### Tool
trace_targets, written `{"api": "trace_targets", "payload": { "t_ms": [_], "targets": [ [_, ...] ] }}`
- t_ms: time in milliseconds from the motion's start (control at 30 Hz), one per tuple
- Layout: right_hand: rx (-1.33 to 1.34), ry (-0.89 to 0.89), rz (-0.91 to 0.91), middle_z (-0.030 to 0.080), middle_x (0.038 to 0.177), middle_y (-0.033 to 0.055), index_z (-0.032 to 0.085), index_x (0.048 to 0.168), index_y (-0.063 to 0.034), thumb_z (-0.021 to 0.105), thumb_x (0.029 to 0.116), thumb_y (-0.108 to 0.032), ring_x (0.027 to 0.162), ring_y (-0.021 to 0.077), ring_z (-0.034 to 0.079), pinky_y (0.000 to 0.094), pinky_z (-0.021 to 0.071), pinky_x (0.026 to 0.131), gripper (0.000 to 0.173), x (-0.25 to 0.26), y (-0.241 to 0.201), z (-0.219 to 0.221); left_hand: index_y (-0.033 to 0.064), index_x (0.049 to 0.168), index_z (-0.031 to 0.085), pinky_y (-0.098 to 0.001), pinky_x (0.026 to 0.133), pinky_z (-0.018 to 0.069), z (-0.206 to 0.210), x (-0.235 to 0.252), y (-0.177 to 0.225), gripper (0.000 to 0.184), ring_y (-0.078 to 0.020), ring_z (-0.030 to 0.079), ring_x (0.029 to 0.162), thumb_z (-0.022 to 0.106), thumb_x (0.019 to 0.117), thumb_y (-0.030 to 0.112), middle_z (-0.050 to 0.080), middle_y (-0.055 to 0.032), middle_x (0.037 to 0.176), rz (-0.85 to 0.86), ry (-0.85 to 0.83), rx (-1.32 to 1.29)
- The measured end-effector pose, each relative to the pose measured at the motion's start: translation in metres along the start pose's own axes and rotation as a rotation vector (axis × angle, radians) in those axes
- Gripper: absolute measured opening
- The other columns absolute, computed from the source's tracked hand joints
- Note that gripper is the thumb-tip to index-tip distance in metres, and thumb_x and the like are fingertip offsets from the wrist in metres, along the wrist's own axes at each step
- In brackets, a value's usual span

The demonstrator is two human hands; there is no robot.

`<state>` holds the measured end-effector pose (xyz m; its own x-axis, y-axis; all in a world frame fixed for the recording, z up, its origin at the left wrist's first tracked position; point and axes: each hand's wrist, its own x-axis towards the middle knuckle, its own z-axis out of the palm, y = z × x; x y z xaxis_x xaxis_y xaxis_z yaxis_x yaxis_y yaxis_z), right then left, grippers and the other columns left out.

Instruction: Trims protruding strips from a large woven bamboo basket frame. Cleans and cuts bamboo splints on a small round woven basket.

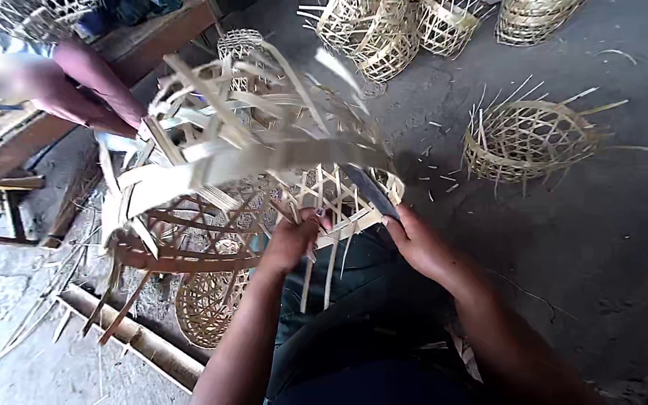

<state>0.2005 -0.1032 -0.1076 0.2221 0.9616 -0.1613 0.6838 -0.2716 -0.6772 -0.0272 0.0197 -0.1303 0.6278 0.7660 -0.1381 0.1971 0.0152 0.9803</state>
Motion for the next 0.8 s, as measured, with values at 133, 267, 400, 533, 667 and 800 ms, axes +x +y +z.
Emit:
{"api": "trace_targets", "payload": {
  "t_ms": [133,267,400,533,667,800],
  "targets": [
    [-0.067,0.044,-0.044,0.069,0.099,0.0207,0.053,0.142,-0.0067,0.045,0.1105,-0.027,0.091,0.0380,0.070,0.0599,0.0545,0.081,0.038,-0.002,-0.006,-0.005,0.0066,0.110,0.071,-0.0231,0.048,0.0476,0.030,0.003,-0.003,0.032,-0.0050,0.059,0.052,0.044,0.1109,0.024,0.074,0.0011,0.081,-0.278,-0.020,0.259],
    [-0.113,0.084,-0.031,0.069,0.098,0.0231,0.052,0.143,-0.0045,0.044,0.1105,-0.026,0.091,0.0415,0.069,0.0614,0.0537,0.081,0.040,-0.004,-0.004,0.000,0.0052,0.113,0.071,-0.0192,0.045,0.0422,0.026,0.001,0.015,0.037,-0.0029,0.060,0.053,0.041,0.1121,0.025,0.078,-0.0017,0.091,-0.369,-0.090,0.123],
    [-0.134,0.145,-0.071,0.068,0.087,0.0211,0.057,0.135,-0.0024,0.045,0.1099,-0.026,0.081,0.0406,0.069,0.0601,0.0542,0.072,0.037,-0.010,0.001,0.006,0.0046,0.115,0.069,-0.0183,0.045,0.0421,0.029,-0.003,0.013,0.038,-0.0027,0.060,0.053,0.037,0.1122,0.024,0.078,-0.0035,0.092,-0.434,-0.174,0.054],
    [-0.144,0.195,-0.121,0.069,0.088,0.0217,0.059,0.135,-0.0007,0.046,0.1094,-0.025,0.081,0.0406,0.070,0.0596,0.0550,0.072,0.038,-0.012,0.006,0.011,0.0024,0.119,0.068,-0.0161,0.043,0.0396,0.038,-0.002,0.007,0.037,-0.0012,0.058,0.052,0.037,0.1120,0.022,0.078,-0.0049,0.096,-0.447,-0.149,-0.155],
    [-0.126,0.219,-0.150,0.069,0.085,0.0209,0.059,0.136,-0.0015,0.045,0.1094,-0.026,0.078,0.0402,0.069,0.0587,0.0549,0.070,0.038,-0.011,0.008,0.014,0.0022,0.104,0.062,-0.0133,0.043,0.0437,0.052,0.001,-0.016,0.026,-0.0017,0.054,0.048,0.043,0.1102,0.018,0.065,-0.0030,0.074,-0.449,-0.117,-0.691],
    [-0.089,0.243,-0.141,0.069,0.088,0.0216,0.059,0.136,-0.0019,0.047,0.1092,-0.023,0.081,0.0400,0.070,0.0588,0.0551,0.072,0.036,-0.009,0.008,0.016,0.0046,0.098,0.062,-0.0123,0.040,0.0387,0.068,0.000,-0.041,0.021,-0.0002,0.047,0.043,0.045,0.1081,0.012,0.052,0.0044,0.060,-0.240,-0.067,-0.667]
  ]
}}
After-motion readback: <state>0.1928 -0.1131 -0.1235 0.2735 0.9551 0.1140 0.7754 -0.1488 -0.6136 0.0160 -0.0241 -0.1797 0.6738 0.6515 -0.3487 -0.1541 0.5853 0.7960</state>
